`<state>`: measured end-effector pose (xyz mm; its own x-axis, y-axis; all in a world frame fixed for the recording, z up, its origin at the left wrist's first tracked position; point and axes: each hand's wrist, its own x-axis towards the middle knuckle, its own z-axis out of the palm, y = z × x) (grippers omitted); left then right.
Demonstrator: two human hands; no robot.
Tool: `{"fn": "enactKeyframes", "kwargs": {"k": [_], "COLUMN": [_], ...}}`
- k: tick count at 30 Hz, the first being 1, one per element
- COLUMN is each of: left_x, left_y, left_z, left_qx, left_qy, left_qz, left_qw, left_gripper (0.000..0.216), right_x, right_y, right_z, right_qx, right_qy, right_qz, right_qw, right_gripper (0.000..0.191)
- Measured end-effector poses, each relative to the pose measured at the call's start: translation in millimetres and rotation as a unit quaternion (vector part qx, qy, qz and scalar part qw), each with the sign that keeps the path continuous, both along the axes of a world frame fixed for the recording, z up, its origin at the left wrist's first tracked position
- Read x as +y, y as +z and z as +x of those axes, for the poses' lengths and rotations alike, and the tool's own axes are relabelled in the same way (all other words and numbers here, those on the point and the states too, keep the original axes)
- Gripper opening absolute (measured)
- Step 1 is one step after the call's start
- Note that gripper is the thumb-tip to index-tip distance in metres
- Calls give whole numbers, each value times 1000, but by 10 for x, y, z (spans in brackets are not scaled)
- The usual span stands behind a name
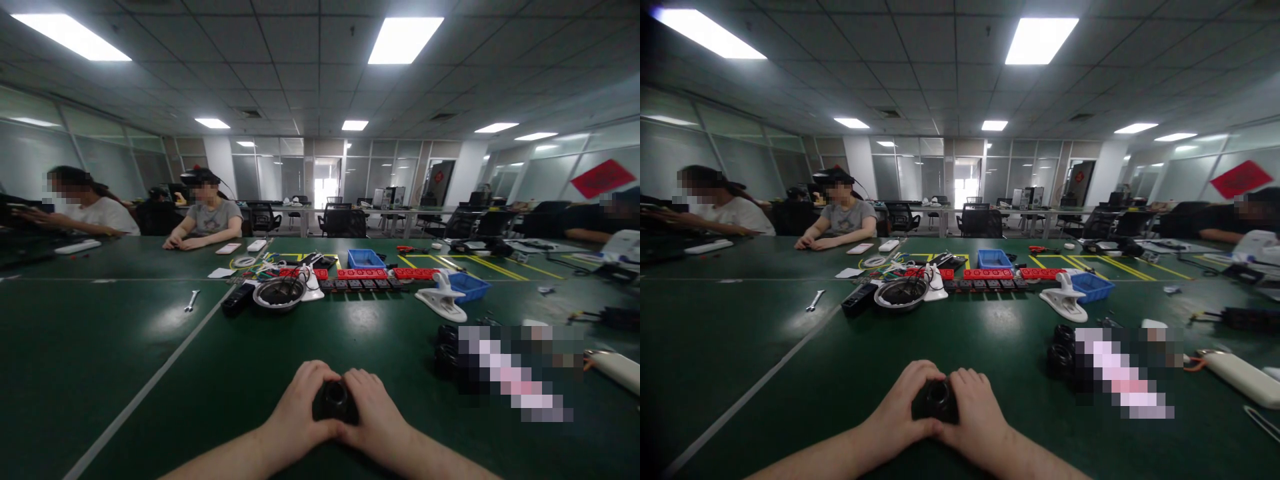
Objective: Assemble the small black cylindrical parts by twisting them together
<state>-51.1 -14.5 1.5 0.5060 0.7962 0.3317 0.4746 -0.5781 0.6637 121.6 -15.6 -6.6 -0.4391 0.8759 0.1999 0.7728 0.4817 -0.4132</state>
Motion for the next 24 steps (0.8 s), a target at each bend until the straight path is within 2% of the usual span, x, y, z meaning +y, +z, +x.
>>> {"fn": "enactKeyframes", "kwargs": {"k": [3,5,8,11,15,17,20,22,24], "left_x": [-17,-22,-22,-4,46,63,52,26,1], "left_y": [-1,47,173,275,248,182,77,23,-16], "left_z": [-43,-78,-108,-109,-100,-86,-35,7,37], "left_qx": [15,25,24,7,-14,-18,-7,-1,-6], "left_qy": [-40,-58,-106,-133,-136,-109,-8,53,74], "left_qz": [23,29,20,3,-9,-18,-49,-65,-65], "left_qw": [999,998,994,991,991,994,999,996,995], "left_gripper": [66,59,43,37,33,30,33,34,36], "right_x": [25,47,82,127,175,171,124,83,51], "right_y": [45,90,149,168,111,66,18,9,16], "right_z": [71,120,174,206,205,176,102,53,22], "right_qx": [52,80,82,73,59,45,15,-6,-24], "right_qy": [62,100,124,143,126,81,21,0,-9], "right_qz": [-35,-68,-108,-129,-134,-127,-92,-57,-28], "right_qw": [996,989,983,978,981,988,995,998,999], "right_gripper": [62,66,58,45,38,38,42,41,37]}}
